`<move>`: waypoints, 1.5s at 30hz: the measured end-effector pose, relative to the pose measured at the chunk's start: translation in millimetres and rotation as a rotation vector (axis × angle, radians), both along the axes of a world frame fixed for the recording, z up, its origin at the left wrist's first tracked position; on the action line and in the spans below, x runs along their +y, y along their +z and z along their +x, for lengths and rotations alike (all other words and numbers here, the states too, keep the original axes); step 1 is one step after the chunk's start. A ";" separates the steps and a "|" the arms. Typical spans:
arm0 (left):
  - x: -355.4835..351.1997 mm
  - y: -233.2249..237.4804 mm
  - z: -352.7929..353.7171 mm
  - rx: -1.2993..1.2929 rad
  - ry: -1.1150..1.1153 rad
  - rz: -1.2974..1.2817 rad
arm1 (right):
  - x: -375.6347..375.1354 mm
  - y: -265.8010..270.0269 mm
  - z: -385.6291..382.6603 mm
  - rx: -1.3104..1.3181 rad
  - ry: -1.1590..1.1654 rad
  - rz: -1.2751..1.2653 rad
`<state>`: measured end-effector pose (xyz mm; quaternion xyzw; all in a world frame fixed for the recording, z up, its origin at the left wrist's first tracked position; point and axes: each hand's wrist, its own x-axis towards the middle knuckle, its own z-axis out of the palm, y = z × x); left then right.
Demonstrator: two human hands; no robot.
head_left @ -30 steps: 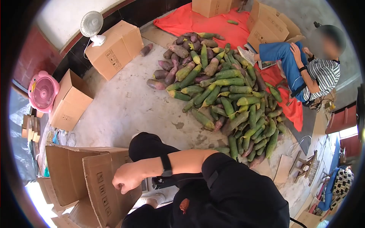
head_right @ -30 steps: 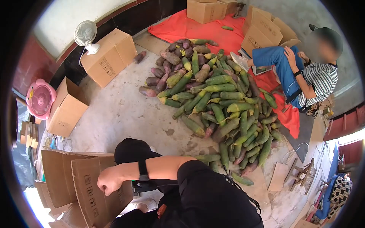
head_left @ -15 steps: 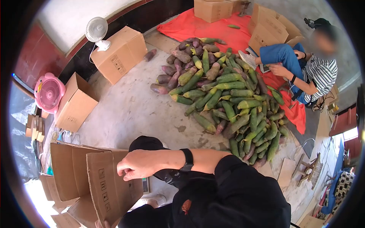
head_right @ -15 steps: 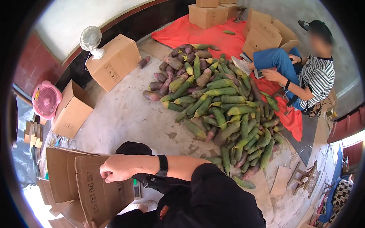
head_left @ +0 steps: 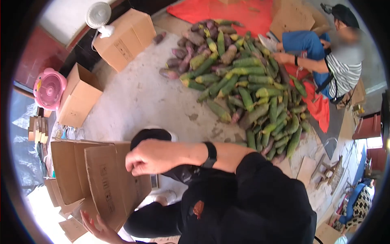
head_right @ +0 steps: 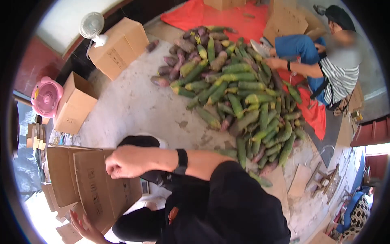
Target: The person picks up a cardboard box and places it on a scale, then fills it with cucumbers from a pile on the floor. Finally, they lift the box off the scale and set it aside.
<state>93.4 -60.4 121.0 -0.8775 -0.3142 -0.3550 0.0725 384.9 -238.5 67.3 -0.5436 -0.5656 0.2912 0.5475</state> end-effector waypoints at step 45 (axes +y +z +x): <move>-7.7 -23.6 12.1 0.141 0.186 -0.642 | -335.4 -318.8 15.1 0.558 -0.957 -1.248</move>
